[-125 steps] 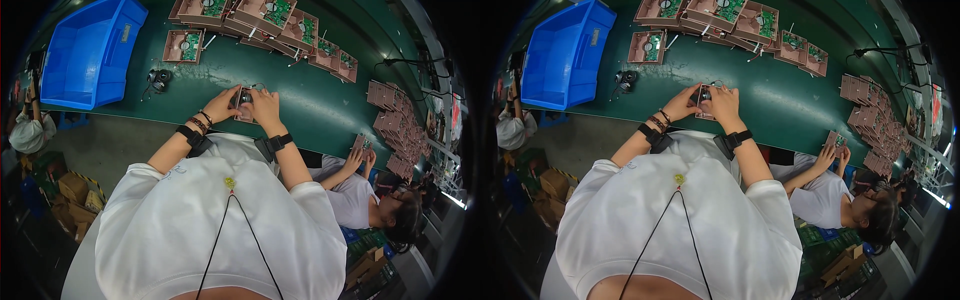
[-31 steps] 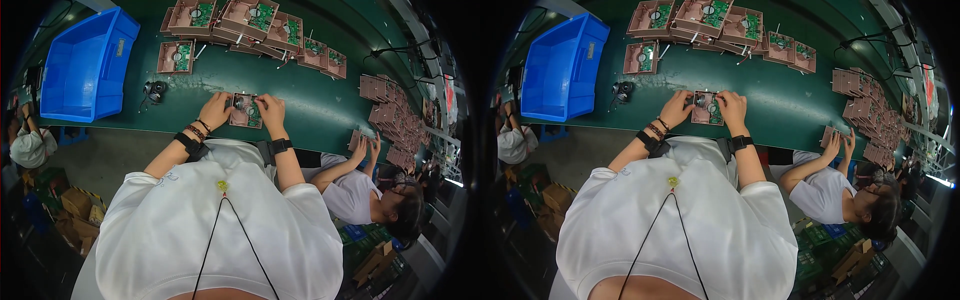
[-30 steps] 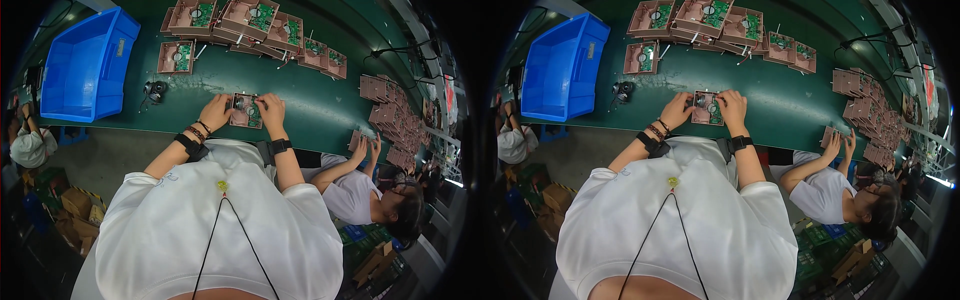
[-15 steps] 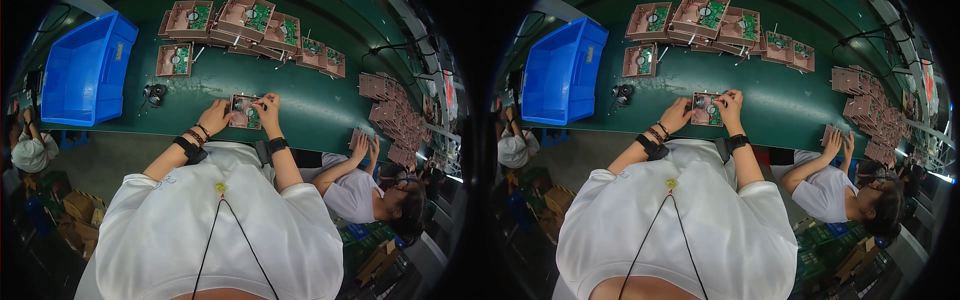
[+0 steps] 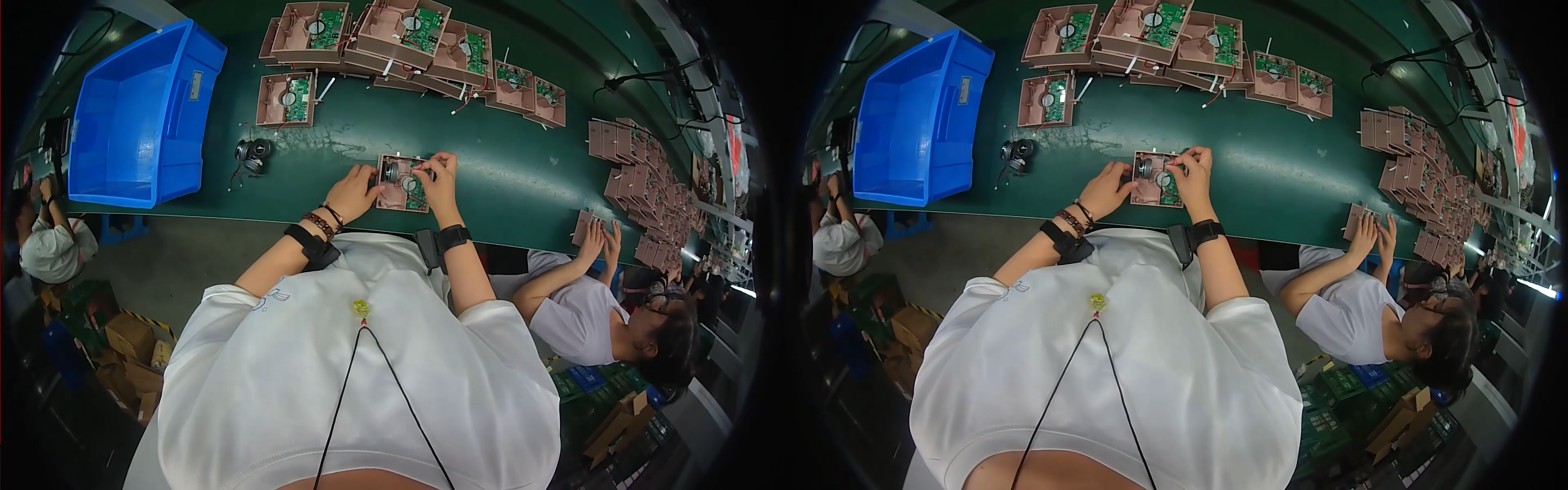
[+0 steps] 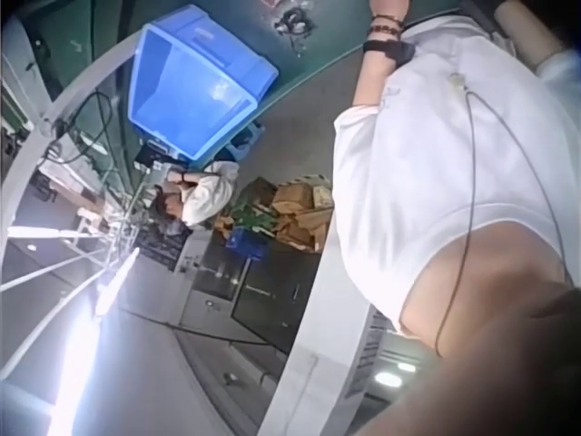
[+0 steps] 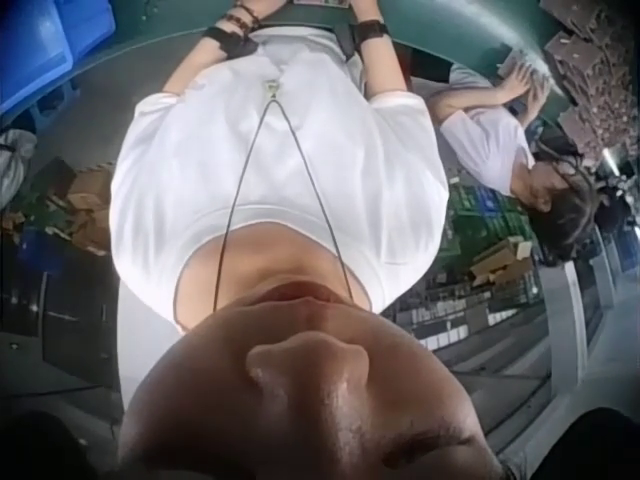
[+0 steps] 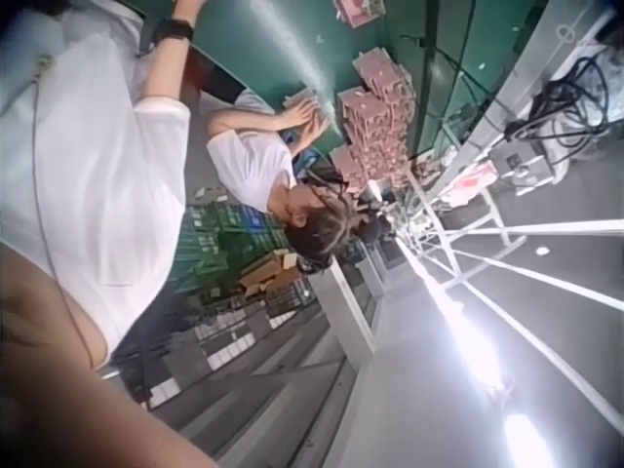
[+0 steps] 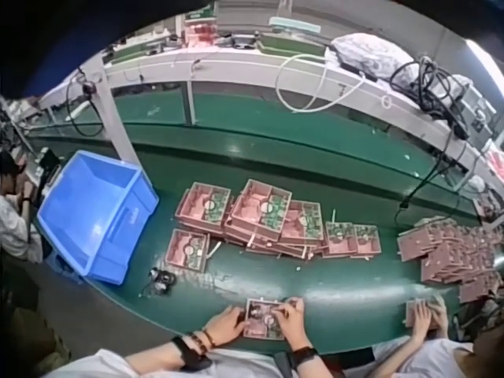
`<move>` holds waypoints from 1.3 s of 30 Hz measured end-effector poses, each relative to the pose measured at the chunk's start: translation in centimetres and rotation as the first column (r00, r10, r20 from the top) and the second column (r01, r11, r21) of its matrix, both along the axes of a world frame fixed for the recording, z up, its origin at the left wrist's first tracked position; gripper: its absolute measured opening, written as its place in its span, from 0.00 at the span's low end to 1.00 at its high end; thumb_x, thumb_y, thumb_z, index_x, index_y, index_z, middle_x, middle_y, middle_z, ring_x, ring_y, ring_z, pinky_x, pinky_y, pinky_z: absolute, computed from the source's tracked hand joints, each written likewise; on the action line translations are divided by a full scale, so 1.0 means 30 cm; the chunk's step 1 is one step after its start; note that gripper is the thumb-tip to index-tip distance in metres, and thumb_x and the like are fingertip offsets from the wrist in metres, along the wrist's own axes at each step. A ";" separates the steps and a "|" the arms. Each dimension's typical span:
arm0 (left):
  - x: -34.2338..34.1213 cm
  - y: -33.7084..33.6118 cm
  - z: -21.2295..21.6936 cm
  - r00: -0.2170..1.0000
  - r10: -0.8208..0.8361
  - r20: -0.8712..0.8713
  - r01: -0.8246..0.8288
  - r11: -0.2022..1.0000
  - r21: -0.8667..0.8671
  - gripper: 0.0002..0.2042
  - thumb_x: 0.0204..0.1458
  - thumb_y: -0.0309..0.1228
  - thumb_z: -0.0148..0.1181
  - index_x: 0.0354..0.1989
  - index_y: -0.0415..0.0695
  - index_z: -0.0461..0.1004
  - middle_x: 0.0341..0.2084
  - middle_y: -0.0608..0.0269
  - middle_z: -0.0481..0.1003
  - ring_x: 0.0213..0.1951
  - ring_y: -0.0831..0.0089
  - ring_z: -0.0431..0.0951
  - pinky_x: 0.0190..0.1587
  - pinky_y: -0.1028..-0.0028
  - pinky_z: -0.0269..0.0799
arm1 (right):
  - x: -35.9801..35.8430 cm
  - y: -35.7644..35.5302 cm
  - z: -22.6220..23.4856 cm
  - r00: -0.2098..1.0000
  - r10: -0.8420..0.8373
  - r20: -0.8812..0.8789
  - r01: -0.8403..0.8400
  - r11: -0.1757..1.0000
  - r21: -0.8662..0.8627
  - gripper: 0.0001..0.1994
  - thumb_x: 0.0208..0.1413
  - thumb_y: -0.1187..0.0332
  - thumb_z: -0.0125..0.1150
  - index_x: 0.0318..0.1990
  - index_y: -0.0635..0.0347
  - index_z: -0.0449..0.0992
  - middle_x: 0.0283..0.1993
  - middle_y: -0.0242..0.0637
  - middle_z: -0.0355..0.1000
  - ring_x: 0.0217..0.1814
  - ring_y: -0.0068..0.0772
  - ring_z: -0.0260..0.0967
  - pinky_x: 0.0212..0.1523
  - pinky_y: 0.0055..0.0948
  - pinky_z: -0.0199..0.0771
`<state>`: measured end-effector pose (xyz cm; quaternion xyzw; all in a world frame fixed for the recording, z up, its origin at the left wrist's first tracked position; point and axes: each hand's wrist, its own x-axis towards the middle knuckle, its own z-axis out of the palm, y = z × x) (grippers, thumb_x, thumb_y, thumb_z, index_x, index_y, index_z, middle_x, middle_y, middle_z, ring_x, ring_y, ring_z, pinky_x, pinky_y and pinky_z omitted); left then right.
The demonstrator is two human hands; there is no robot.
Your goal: The person picks up a speaker and places it into a plastic housing, then connects the speaker wires to the circuit board. After repeating this process with several units, the person moves the assemblies aside and picks up a handheld tool.
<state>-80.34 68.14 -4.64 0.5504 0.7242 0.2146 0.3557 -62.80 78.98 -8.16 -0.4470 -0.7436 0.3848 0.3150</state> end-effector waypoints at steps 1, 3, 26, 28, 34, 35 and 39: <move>-0.001 -0.002 -0.002 1.000 0.004 0.001 -0.004 1.000 -0.002 0.16 0.51 0.39 0.53 0.44 0.42 0.63 0.39 0.54 0.68 0.37 0.55 0.73 0.37 0.63 0.69 | -0.008 -0.002 0.033 0.996 0.011 0.091 -0.015 0.999 0.047 0.07 0.35 0.76 0.67 0.24 0.60 0.73 0.39 0.38 0.58 0.43 0.36 0.58 0.41 0.31 0.61; -0.003 -0.003 -0.005 1.000 0.006 0.023 -0.006 1.000 -0.008 0.16 0.51 0.40 0.52 0.43 0.43 0.63 0.39 0.53 0.68 0.37 0.53 0.72 0.37 0.60 0.69 | -0.018 -0.006 0.087 0.962 0.012 0.273 -0.052 0.989 0.139 0.08 0.35 0.74 0.67 0.23 0.59 0.73 0.39 0.37 0.59 0.44 0.39 0.58 0.42 0.34 0.61; -0.032 0.023 -0.001 0.994 -0.090 -0.059 0.085 0.993 -0.077 0.18 0.48 0.41 0.57 0.42 0.43 0.66 0.40 0.55 0.71 0.37 0.58 0.74 0.39 0.65 0.69 | -0.018 0.009 0.114 0.909 0.086 0.408 -0.144 0.983 0.114 0.06 0.36 0.70 0.65 0.26 0.51 0.75 0.42 0.28 0.65 0.46 0.36 0.59 0.44 0.35 0.56; -0.030 0.020 0.002 0.995 -0.084 -0.058 0.079 0.993 -0.089 0.18 0.48 0.42 0.57 0.42 0.43 0.66 0.40 0.55 0.71 0.37 0.58 0.74 0.40 0.65 0.69 | -0.028 0.008 0.137 0.899 0.078 0.430 -0.170 0.969 0.179 0.07 0.35 0.70 0.65 0.26 0.52 0.75 0.41 0.29 0.64 0.46 0.36 0.59 0.44 0.35 0.56; -0.016 0.014 0.006 0.996 -0.072 -0.059 0.066 0.993 -0.102 0.17 0.49 0.41 0.56 0.41 0.43 0.66 0.39 0.55 0.71 0.37 0.58 0.74 0.39 0.65 0.69 | -0.044 0.019 0.129 0.862 0.069 0.502 -0.264 0.906 0.330 0.08 0.35 0.71 0.64 0.27 0.56 0.73 0.40 0.33 0.63 0.45 0.38 0.58 0.42 0.35 0.57; -0.015 0.014 -0.002 0.996 -0.066 -0.054 0.060 0.993 -0.097 0.16 0.48 0.40 0.56 0.40 0.43 0.67 0.38 0.55 0.71 0.37 0.58 0.74 0.39 0.64 0.69 | -0.044 0.018 0.123 0.856 0.062 0.513 -0.282 0.888 0.363 0.09 0.35 0.71 0.64 0.27 0.56 0.72 0.41 0.34 0.62 0.45 0.39 0.58 0.42 0.35 0.57; 0.000 0.012 0.013 0.999 0.012 -0.034 -0.011 1.000 0.011 0.15 0.47 0.36 0.58 0.41 0.44 0.67 0.39 0.55 0.69 0.36 0.58 0.74 0.39 0.64 0.69 | -0.054 0.020 0.131 0.829 0.082 0.553 -0.282 0.915 0.287 0.11 0.36 0.70 0.64 0.30 0.56 0.72 0.41 0.35 0.62 0.46 0.40 0.58 0.42 0.35 0.57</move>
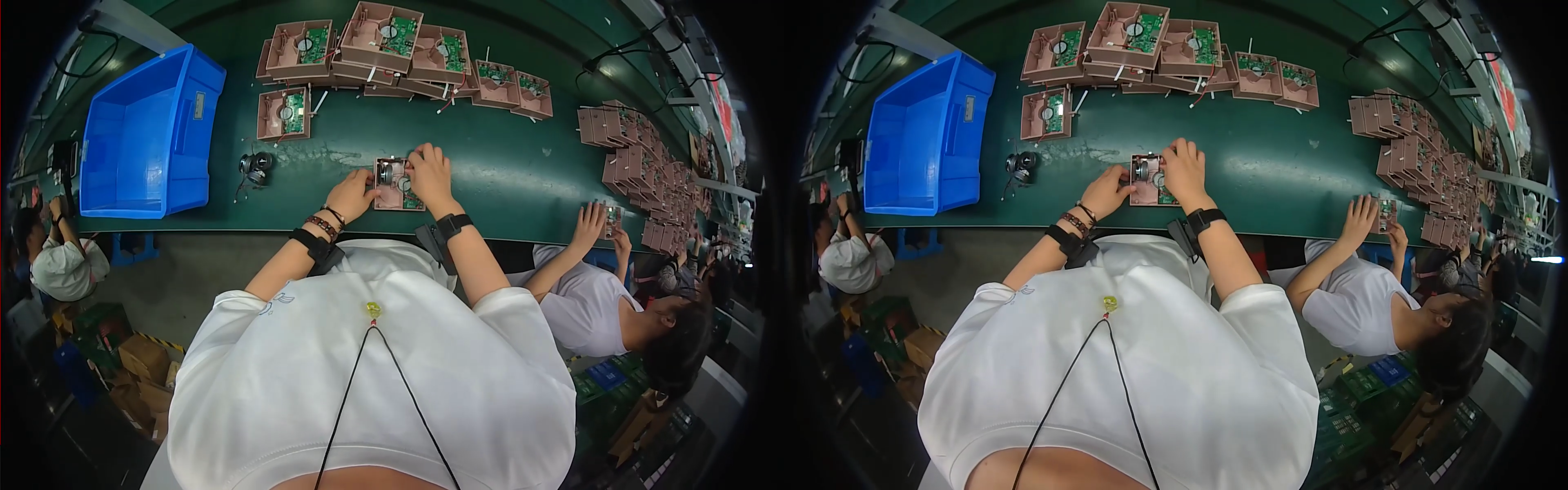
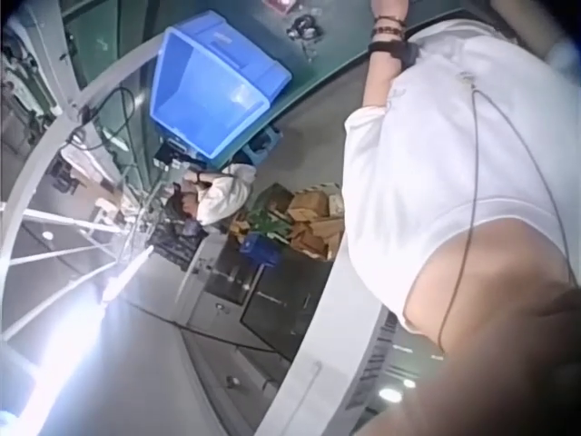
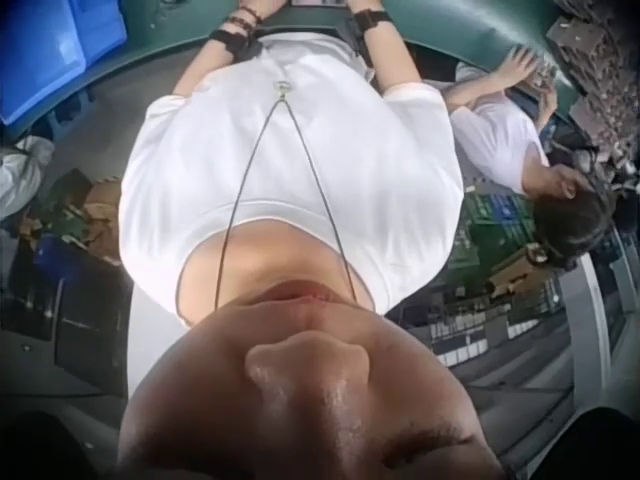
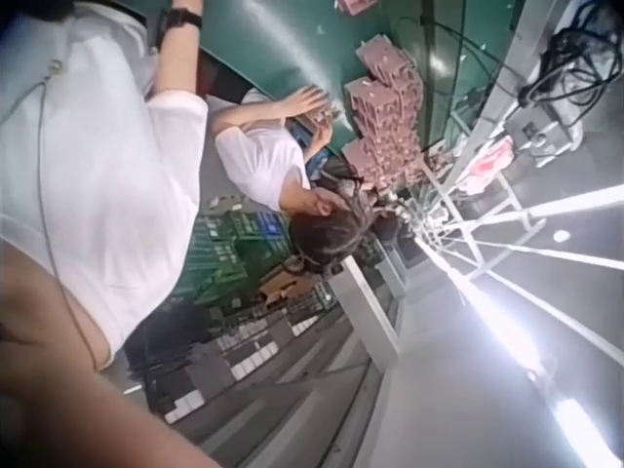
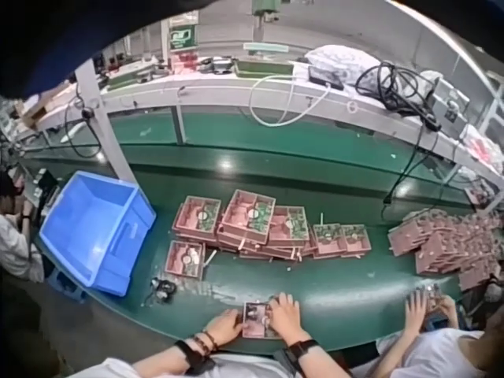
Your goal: The person picks up a speaker and places it into a plastic housing, then connects the speaker wires to the circuit board. After repeating this process with several units, the person moves the assemblies aside and picks up a handheld tool.
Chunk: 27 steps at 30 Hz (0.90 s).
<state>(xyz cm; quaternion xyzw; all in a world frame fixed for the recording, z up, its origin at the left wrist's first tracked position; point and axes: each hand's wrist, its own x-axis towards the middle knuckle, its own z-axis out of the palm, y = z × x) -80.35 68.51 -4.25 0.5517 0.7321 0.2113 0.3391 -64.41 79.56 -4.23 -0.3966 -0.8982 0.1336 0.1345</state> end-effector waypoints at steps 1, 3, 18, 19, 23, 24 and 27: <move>0.004 0.001 0.006 0.999 0.033 0.011 -0.034 0.998 0.045 0.15 0.47 0.35 0.59 0.42 0.44 0.67 0.39 0.55 0.69 0.36 0.59 0.73 0.39 0.64 0.69 | 0.010 -0.003 0.006 1.000 -0.001 -0.002 0.001 1.000 0.010 0.11 0.36 0.70 0.64 0.30 0.56 0.72 0.41 0.35 0.62 0.46 0.40 0.58 0.42 0.35 0.57; 0.009 0.013 0.028 0.999 0.054 0.005 -0.054 0.991 0.125 0.16 0.46 0.33 0.59 0.43 0.45 0.67 0.40 0.55 0.68 0.37 0.58 0.73 0.39 0.64 0.69 | 0.020 -0.028 0.025 0.988 -0.080 -0.134 0.066 0.992 -0.106 0.10 0.37 0.70 0.63 0.31 0.55 0.72 0.41 0.35 0.63 0.45 0.39 0.59 0.42 0.35 0.57; 0.063 0.047 0.051 0.966 -0.091 -0.241 0.163 0.941 0.297 0.22 0.39 0.27 0.60 0.48 0.54 0.69 0.49 0.54 0.62 0.48 0.55 0.66 0.46 0.63 0.67 | 0.036 -0.022 0.020 0.968 -0.030 -0.250 0.036 0.999 0.021 0.04 0.41 0.71 0.61 0.26 0.52 0.72 0.25 0.26 0.67 0.34 0.30 0.64 0.42 0.34 0.54; 0.064 0.044 0.050 0.964 -0.091 -0.249 0.162 0.945 0.284 0.23 0.39 0.27 0.59 0.48 0.54 0.69 0.50 0.54 0.62 0.48 0.55 0.66 0.46 0.63 0.67 | 0.036 -0.022 0.016 0.965 -0.034 -0.260 0.037 0.999 0.005 0.04 0.40 0.71 0.61 0.25 0.52 0.71 0.26 0.26 0.67 0.34 0.30 0.64 0.41 0.34 0.54; 0.066 0.041 0.044 0.964 -0.092 -0.251 0.155 0.957 0.246 0.24 0.39 0.26 0.58 0.50 0.56 0.68 0.52 0.53 0.60 0.48 0.55 0.67 0.45 0.62 0.67 | 0.031 -0.018 0.010 0.964 -0.045 -0.262 0.048 0.999 0.003 0.04 0.40 0.71 0.61 0.24 0.52 0.71 0.26 0.26 0.67 0.34 0.29 0.64 0.40 0.34 0.54; 0.067 0.040 0.042 0.967 -0.089 -0.239 0.147 0.961 0.236 0.24 0.39 0.26 0.58 0.50 0.56 0.68 0.52 0.53 0.60 0.48 0.55 0.67 0.45 0.62 0.68 | 0.030 -0.019 0.011 0.965 -0.047 -0.258 0.051 0.999 0.010 0.05 0.39 0.71 0.61 0.23 0.52 0.71 0.26 0.26 0.67 0.34 0.29 0.64 0.40 0.34 0.54; 0.074 0.041 0.046 0.963 -0.091 -0.254 0.150 0.963 0.223 0.25 0.39 0.25 0.58 0.50 0.56 0.68 0.52 0.53 0.60 0.48 0.55 0.68 0.44 0.61 0.68 | 0.026 -0.028 0.018 0.984 -0.030 -0.178 0.045 0.996 0.080 0.04 0.40 0.70 0.61 0.23 0.51 0.71 0.26 0.26 0.67 0.34 0.29 0.63 0.40 0.34 0.54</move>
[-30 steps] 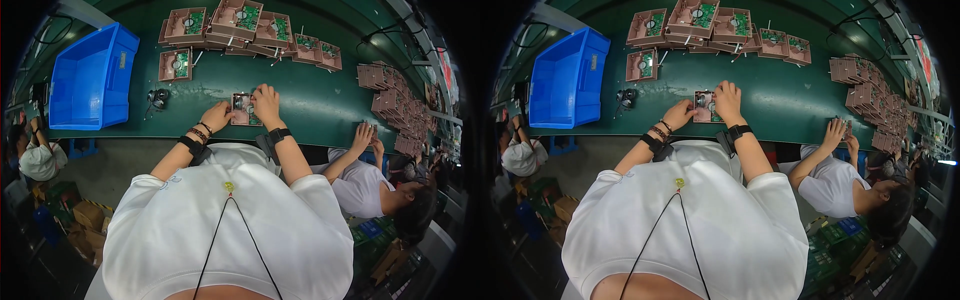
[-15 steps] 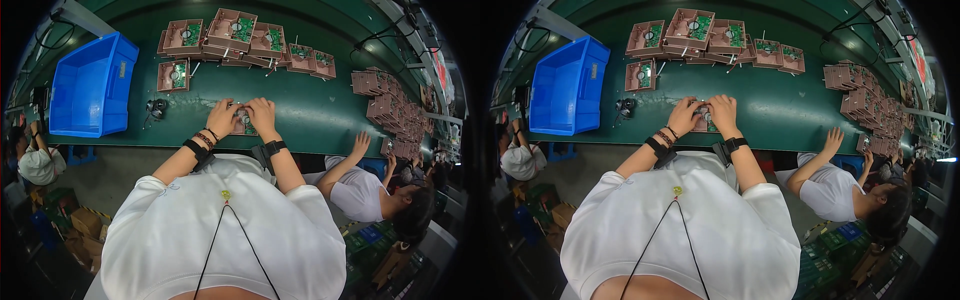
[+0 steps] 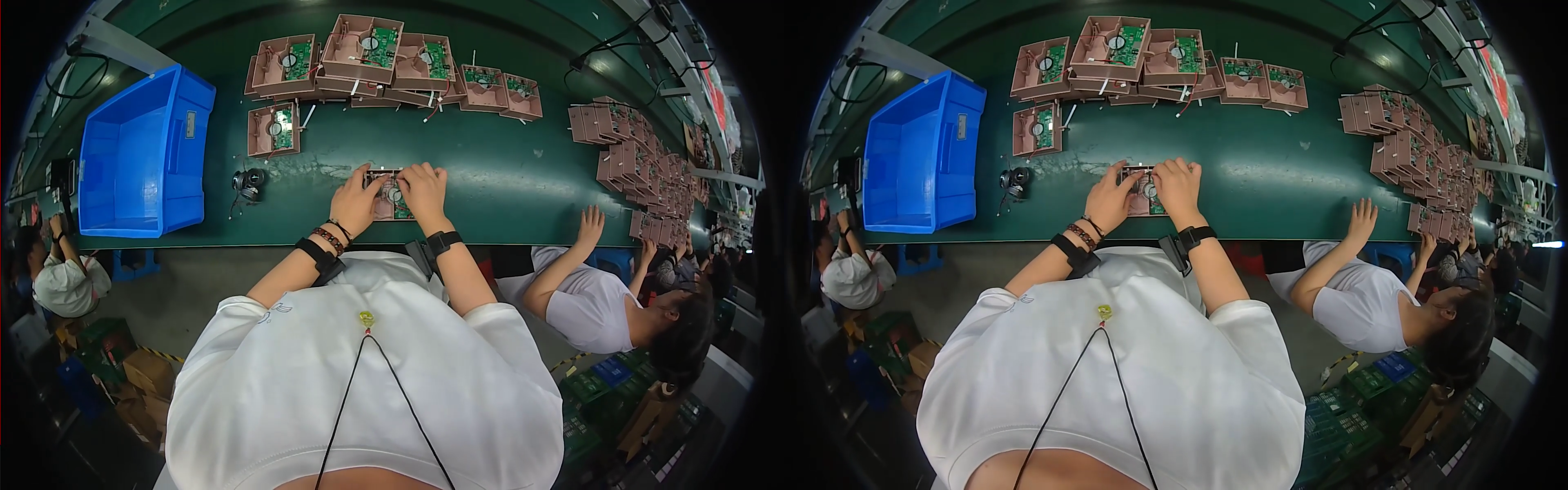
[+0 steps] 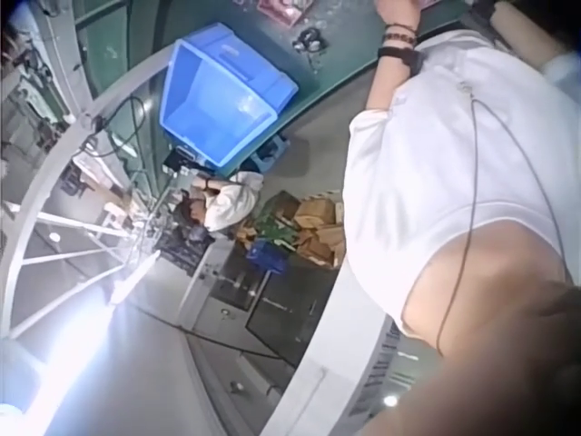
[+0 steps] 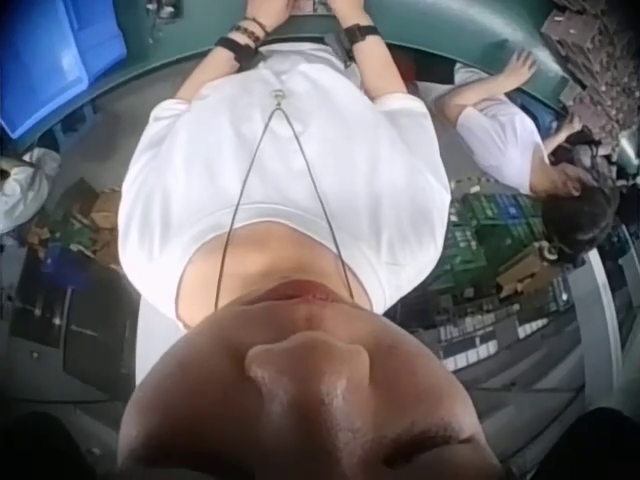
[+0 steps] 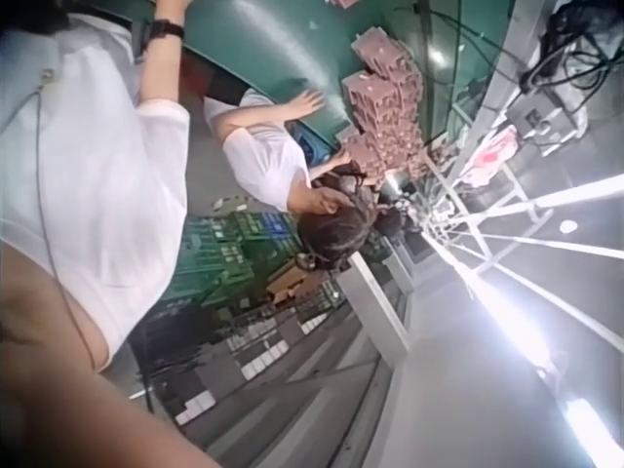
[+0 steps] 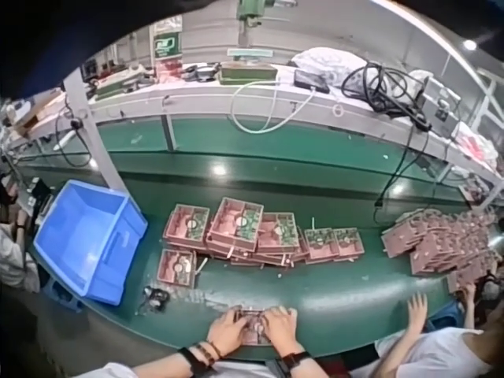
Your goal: The person picks up a speaker and places it into a plastic housing, then connects the speaker wires to the circuit board. After repeating this process with several units, the person moves the assemblies aside and picks up a handheld tool.
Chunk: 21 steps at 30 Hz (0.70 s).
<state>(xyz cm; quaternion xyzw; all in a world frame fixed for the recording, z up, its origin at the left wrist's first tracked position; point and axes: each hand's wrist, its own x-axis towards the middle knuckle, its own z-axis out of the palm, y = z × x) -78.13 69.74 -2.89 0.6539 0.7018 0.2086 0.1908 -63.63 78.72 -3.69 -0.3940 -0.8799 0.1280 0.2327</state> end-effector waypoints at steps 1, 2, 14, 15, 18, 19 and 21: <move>0.003 -0.001 0.003 1.000 0.001 -0.028 -0.001 1.000 0.002 0.25 0.39 0.25 0.57 0.51 0.57 0.68 0.53 0.53 0.59 0.47 0.55 0.68 0.43 0.61 0.68 | -0.001 -0.003 0.001 0.999 0.005 0.042 -0.006 0.999 0.033 0.04 0.40 0.70 0.61 0.23 0.51 0.71 0.27 0.27 0.67 0.35 0.29 0.63 0.40 0.34 0.54; 0.004 -0.002 0.005 0.998 0.002 -0.057 -0.002 1.000 0.004 0.25 0.39 0.25 0.57 0.51 0.57 0.68 0.53 0.53 0.59 0.47 0.55 0.68 0.43 0.61 0.69 | 0.000 -0.005 0.003 0.999 0.004 0.042 -0.005 0.999 0.032 0.04 0.40 0.70 0.61 0.23 0.51 0.71 0.27 0.27 0.67 0.35 0.29 0.63 0.40 0.34 0.54; -0.238 -0.069 -0.009 0.872 0.450 0.191 -0.473 0.875 0.103 0.13 0.45 0.26 0.57 0.41 0.45 0.69 0.48 0.52 0.61 0.45 0.53 0.68 0.44 0.63 0.67 | -0.085 -0.195 0.054 0.913 0.401 0.081 -0.400 0.916 -0.020 0.19 0.42 0.61 0.61 0.44 0.52 0.71 0.56 0.38 0.60 0.61 0.42 0.54 0.58 0.45 0.51; -0.288 -0.088 -0.020 0.857 0.484 0.178 -0.506 0.856 0.104 0.13 0.45 0.26 0.57 0.41 0.45 0.69 0.48 0.52 0.61 0.45 0.53 0.68 0.44 0.63 0.67 | -0.073 -0.184 0.024 0.909 0.387 0.152 -0.380 0.922 -0.079 0.20 0.42 0.60 0.61 0.44 0.53 0.71 0.58 0.38 0.58 0.63 0.42 0.51 0.61 0.46 0.48; -0.431 -0.161 -0.051 0.783 0.619 0.067 -0.613 0.748 0.256 0.11 0.45 0.26 0.56 0.39 0.45 0.69 0.44 0.53 0.64 0.44 0.52 0.68 0.45 0.62 0.66 | 0.001 -0.134 0.011 0.917 0.281 0.283 -0.250 0.958 -0.140 0.20 0.44 0.62 0.59 0.46 0.55 0.69 0.60 0.37 0.57 0.66 0.43 0.46 0.63 0.49 0.44; -0.475 -0.186 -0.054 0.770 0.635 0.060 -0.627 0.736 0.256 0.11 0.45 0.26 0.56 0.39 0.45 0.69 0.44 0.53 0.64 0.44 0.52 0.68 0.45 0.62 0.66 | 0.047 -0.096 0.004 0.905 0.221 0.363 -0.208 0.975 -0.074 0.20 0.44 0.63 0.57 0.47 0.56 0.69 0.61 0.37 0.57 0.67 0.43 0.45 0.63 0.51 0.43; -0.547 -0.232 -0.053 0.694 0.720 -0.004 -0.693 0.670 0.266 0.13 0.44 0.28 0.59 0.39 0.44 0.68 0.41 0.51 0.64 0.43 0.52 0.67 0.44 0.62 0.65 | 0.167 0.005 -0.011 0.847 0.024 0.531 -0.078 0.994 0.080 0.20 0.43 0.67 0.53 0.48 0.56 0.69 0.62 0.35 0.56 0.69 0.40 0.42 0.63 0.56 0.38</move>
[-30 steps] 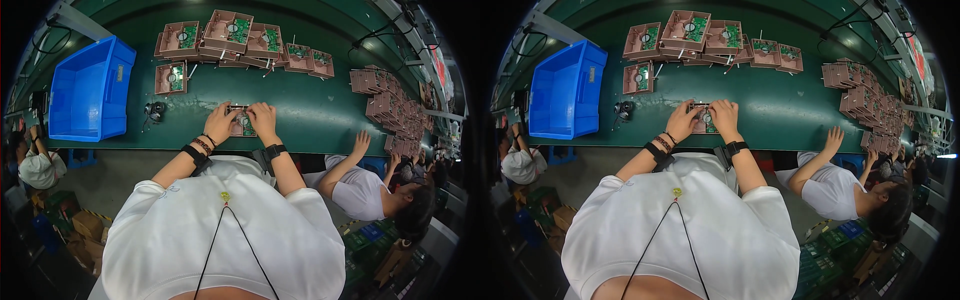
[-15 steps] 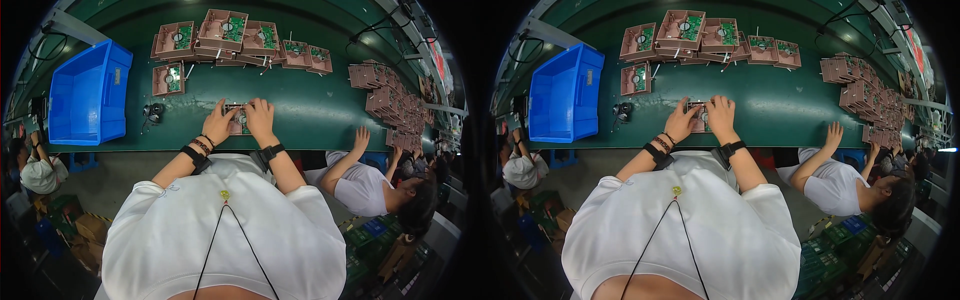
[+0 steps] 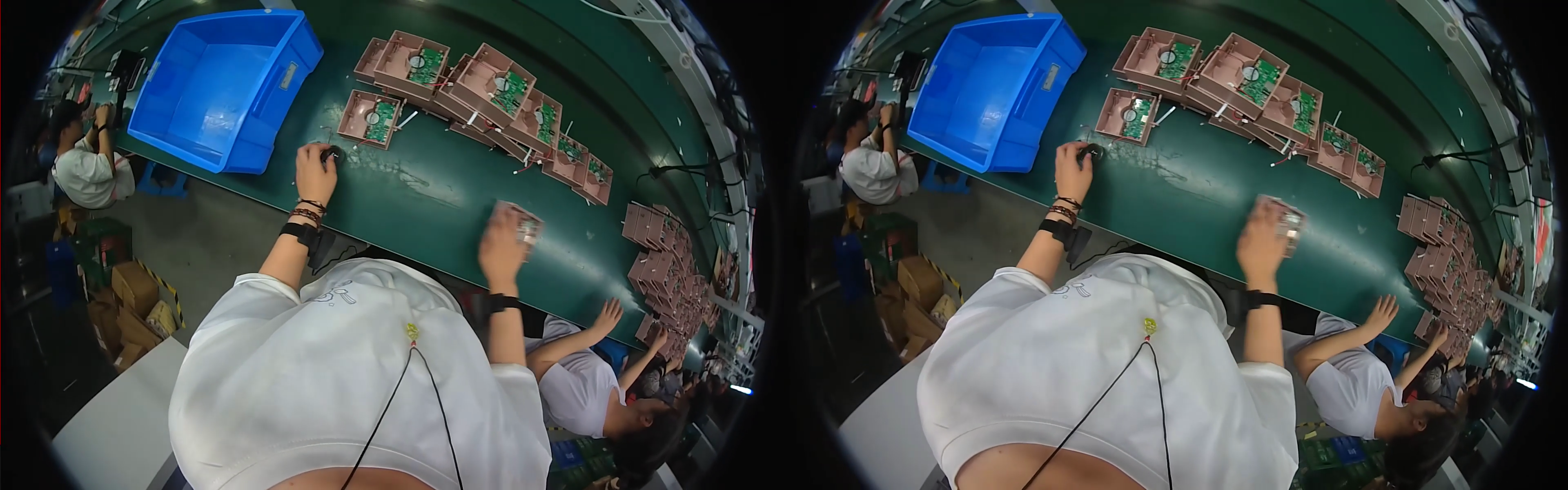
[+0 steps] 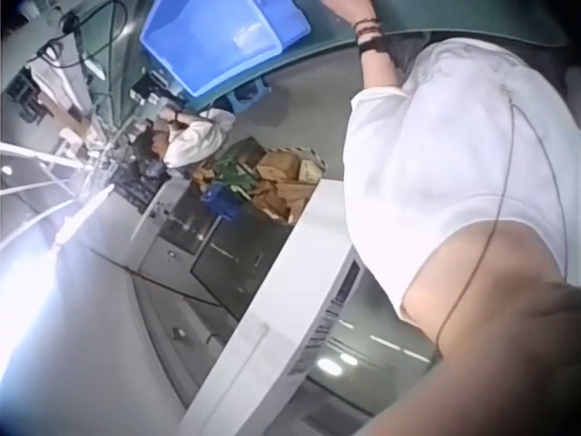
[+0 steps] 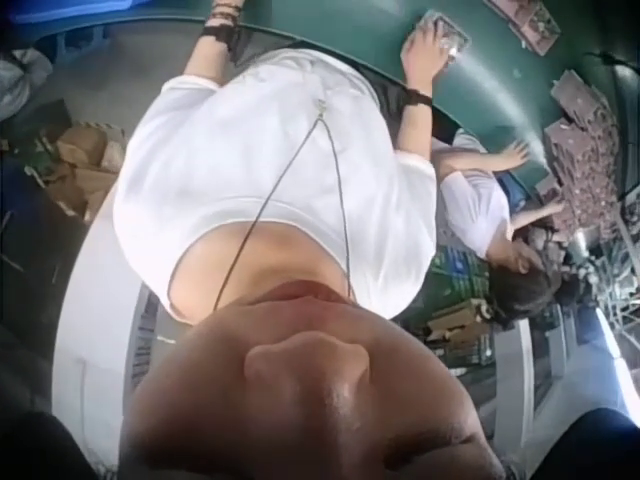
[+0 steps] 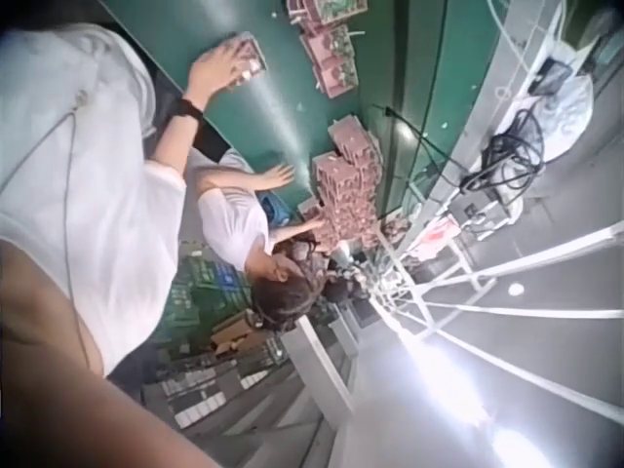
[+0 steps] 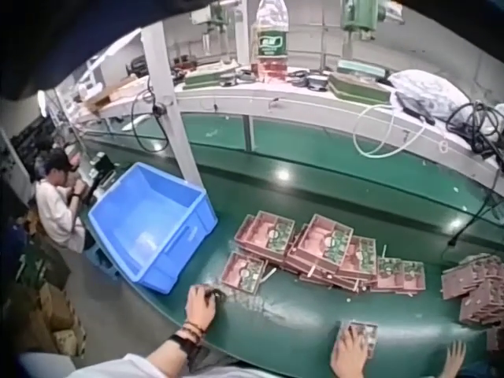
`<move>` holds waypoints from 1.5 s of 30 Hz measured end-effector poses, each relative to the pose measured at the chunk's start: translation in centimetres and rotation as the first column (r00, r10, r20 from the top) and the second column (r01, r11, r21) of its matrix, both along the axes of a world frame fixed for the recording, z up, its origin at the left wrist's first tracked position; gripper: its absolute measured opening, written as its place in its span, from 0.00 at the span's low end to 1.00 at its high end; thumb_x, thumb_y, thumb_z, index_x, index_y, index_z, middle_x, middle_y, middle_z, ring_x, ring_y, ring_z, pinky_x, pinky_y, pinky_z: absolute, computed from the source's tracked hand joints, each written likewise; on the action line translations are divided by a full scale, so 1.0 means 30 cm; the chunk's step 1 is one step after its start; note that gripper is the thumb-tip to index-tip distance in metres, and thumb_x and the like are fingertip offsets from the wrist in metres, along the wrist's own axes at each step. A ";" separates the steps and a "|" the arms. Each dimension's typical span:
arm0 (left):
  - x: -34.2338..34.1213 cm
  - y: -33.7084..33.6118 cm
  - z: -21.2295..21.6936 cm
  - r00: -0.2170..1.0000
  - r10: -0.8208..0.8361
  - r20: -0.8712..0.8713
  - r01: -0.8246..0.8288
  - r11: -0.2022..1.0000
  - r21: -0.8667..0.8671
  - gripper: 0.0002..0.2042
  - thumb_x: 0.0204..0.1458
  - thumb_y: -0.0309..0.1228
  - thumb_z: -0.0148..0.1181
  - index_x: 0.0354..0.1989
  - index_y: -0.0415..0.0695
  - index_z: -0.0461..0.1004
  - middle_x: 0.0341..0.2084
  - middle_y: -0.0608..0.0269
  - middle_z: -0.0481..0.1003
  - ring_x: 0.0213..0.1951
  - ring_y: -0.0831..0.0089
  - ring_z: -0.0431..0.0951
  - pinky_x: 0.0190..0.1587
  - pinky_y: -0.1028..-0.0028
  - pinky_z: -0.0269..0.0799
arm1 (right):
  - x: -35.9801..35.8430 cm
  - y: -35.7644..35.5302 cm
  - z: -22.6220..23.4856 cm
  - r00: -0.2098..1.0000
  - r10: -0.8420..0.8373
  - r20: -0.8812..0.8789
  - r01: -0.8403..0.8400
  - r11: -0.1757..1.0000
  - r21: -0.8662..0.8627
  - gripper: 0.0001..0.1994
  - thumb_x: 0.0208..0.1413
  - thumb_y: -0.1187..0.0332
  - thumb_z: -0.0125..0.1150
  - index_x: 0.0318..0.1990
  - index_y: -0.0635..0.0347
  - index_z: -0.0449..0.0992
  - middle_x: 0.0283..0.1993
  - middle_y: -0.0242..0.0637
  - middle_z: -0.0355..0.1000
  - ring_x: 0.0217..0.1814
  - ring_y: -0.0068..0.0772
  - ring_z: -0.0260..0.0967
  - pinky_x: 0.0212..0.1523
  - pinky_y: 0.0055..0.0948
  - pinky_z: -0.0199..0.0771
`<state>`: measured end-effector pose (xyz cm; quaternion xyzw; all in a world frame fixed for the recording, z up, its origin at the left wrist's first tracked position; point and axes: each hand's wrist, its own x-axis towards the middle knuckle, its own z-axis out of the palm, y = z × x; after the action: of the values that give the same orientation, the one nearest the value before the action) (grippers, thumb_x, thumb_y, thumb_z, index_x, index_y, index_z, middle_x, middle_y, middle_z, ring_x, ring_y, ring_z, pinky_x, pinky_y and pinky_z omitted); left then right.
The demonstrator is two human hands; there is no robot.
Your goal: The person picks up a speaker and places it into a plastic housing, then connects the speaker wires to the circuit board. After repeating this process with several units, the person moves the assemblies aside and picks up a handheld tool.
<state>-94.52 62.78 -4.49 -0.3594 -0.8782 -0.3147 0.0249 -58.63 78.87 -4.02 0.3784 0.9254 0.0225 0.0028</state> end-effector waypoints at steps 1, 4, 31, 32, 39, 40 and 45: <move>-0.017 -0.022 -0.003 0.998 0.055 -0.024 -0.055 0.998 -0.019 0.14 0.43 0.29 0.61 0.38 0.44 0.68 0.40 0.51 0.64 0.43 0.52 0.67 0.44 0.61 0.65 | 0.043 0.052 0.037 0.995 -0.066 0.068 0.058 0.991 0.117 0.20 0.43 0.67 0.53 0.48 0.55 0.69 0.61 0.34 0.56 0.69 0.38 0.43 0.63 0.58 0.37; -0.020 -0.061 0.008 0.996 0.093 0.008 -0.092 0.992 -0.091 0.16 0.41 0.31 0.63 0.38 0.42 0.66 0.38 0.51 0.63 0.41 0.51 0.67 0.43 0.60 0.65 | 0.125 0.173 0.156 0.938 -0.308 0.157 0.267 0.934 0.235 0.18 0.43 0.66 0.55 0.46 0.51 0.70 0.60 0.32 0.59 0.67 0.34 0.48 0.62 0.59 0.37; 0.001 -0.105 0.285 0.087 -0.392 0.916 -0.619 0.699 0.358 0.10 0.51 0.32 0.48 0.39 0.42 0.66 0.40 0.56 0.72 0.25 0.73 0.69 0.24 0.77 0.63 | -0.746 -0.047 0.100 0.821 0.299 -0.486 -0.391 0.915 -0.097 0.12 0.44 0.67 0.58 0.38 0.58 0.69 0.41 0.37 0.66 0.42 0.39 0.65 0.36 0.37 0.66; 0.022 -0.098 0.294 0.096 -0.395 0.914 -0.618 0.696 0.366 0.10 0.51 0.32 0.48 0.39 0.42 0.66 0.40 0.56 0.72 0.25 0.73 0.69 0.24 0.77 0.63 | -0.756 -0.038 0.052 0.816 0.302 -0.493 -0.393 0.915 -0.090 0.12 0.44 0.67 0.58 0.38 0.58 0.69 0.41 0.37 0.66 0.42 0.39 0.65 0.36 0.37 0.66; 0.107 -0.157 0.259 0.028 -0.500 0.865 -0.466 0.759 0.454 0.13 0.55 0.34 0.47 0.47 0.44 0.63 0.42 0.57 0.70 0.33 0.72 0.71 0.33 0.78 0.65 | -0.647 -0.053 -0.037 0.797 0.408 -0.445 -0.442 0.897 0.032 0.08 0.43 0.69 0.56 0.32 0.58 0.69 0.39 0.37 0.66 0.43 0.38 0.64 0.41 0.35 0.65; 0.120 -0.154 0.248 0.017 -0.492 0.871 -0.465 0.767 0.442 0.13 0.55 0.34 0.47 0.47 0.44 0.63 0.42 0.57 0.70 0.33 0.72 0.71 0.33 0.78 0.65 | -0.606 -0.057 -0.037 0.803 0.399 -0.442 -0.436 0.900 0.019 0.08 0.43 0.69 0.56 0.32 0.58 0.69 0.39 0.37 0.66 0.43 0.38 0.64 0.41 0.35 0.65; 0.224 -0.084 0.230 -0.123 -0.474 0.872 -0.357 0.841 0.407 0.15 0.55 0.33 0.48 0.49 0.42 0.62 0.43 0.58 0.69 0.39 0.68 0.72 0.37 0.75 0.67 | -0.358 -0.148 0.002 0.832 0.338 -0.440 -0.423 0.899 -0.109 0.07 0.43 0.71 0.57 0.31 0.59 0.68 0.37 0.37 0.65 0.43 0.39 0.64 0.44 0.36 0.63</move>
<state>-87.82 60.25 2.42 -0.0165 -0.4415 -0.7031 -0.5572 -69.38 74.42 -3.96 0.1795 0.9592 -0.1514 -0.1578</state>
